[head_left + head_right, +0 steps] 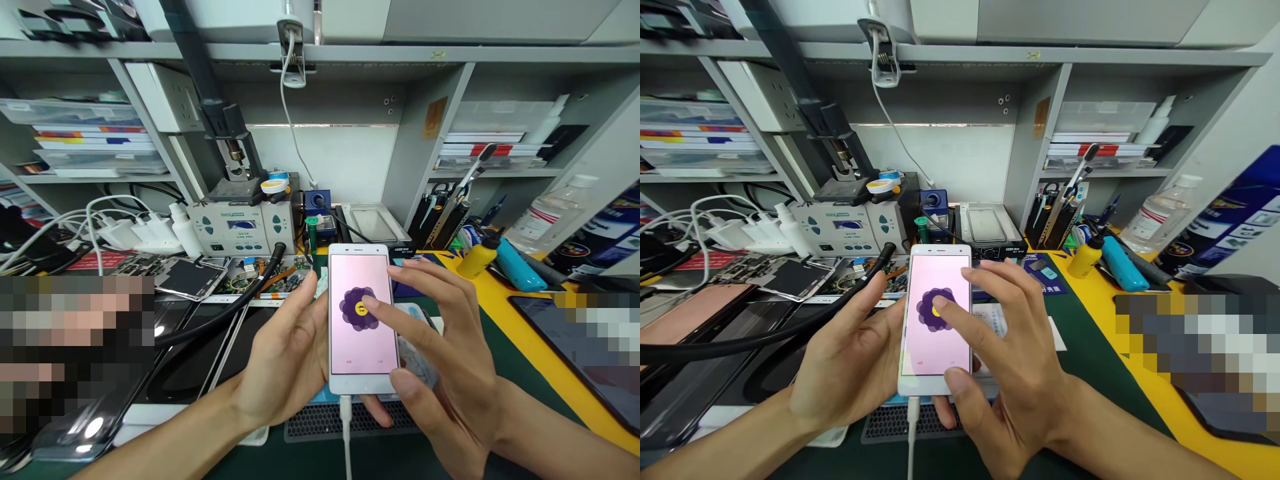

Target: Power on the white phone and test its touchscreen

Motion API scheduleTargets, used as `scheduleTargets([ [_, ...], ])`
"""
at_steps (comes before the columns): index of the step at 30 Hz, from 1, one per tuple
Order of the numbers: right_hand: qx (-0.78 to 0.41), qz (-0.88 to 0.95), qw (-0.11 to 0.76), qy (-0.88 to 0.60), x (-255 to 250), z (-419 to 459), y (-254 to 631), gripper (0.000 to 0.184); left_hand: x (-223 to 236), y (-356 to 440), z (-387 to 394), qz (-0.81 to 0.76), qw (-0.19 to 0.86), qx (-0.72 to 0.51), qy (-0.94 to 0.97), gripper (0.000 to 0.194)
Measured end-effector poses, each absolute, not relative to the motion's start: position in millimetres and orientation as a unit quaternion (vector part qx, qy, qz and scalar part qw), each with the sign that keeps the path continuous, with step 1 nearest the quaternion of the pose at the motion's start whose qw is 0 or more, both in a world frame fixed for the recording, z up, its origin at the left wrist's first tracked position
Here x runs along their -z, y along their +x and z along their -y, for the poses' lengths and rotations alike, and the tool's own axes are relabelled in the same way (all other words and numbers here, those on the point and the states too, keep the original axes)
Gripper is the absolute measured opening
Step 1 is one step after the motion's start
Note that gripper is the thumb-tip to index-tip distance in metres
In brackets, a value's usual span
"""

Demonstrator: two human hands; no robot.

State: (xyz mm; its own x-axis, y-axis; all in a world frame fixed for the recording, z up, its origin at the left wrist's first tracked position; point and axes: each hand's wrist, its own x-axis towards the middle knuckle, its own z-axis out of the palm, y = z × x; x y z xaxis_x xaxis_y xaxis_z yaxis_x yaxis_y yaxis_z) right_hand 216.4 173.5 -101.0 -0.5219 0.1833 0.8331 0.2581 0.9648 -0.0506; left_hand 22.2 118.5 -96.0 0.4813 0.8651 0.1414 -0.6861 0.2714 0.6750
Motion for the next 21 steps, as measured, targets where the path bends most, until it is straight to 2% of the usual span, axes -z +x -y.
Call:
scheduleTargets([
  [6, 0.028, 0.852, 0.497, -0.161, 100.2, -171.0, 216.3, 0.04, 97.4, 21.7, -118.2, -0.132, 0.789, -0.483, 0.356, 0.074],
  [21, 0.026, 0.827, 0.533, -0.176, 98.8, -166.4, 216.9, 0.028, 95.4, 21.7, -118.3, -0.118, 0.787, -0.486, 0.361, 0.071],
])
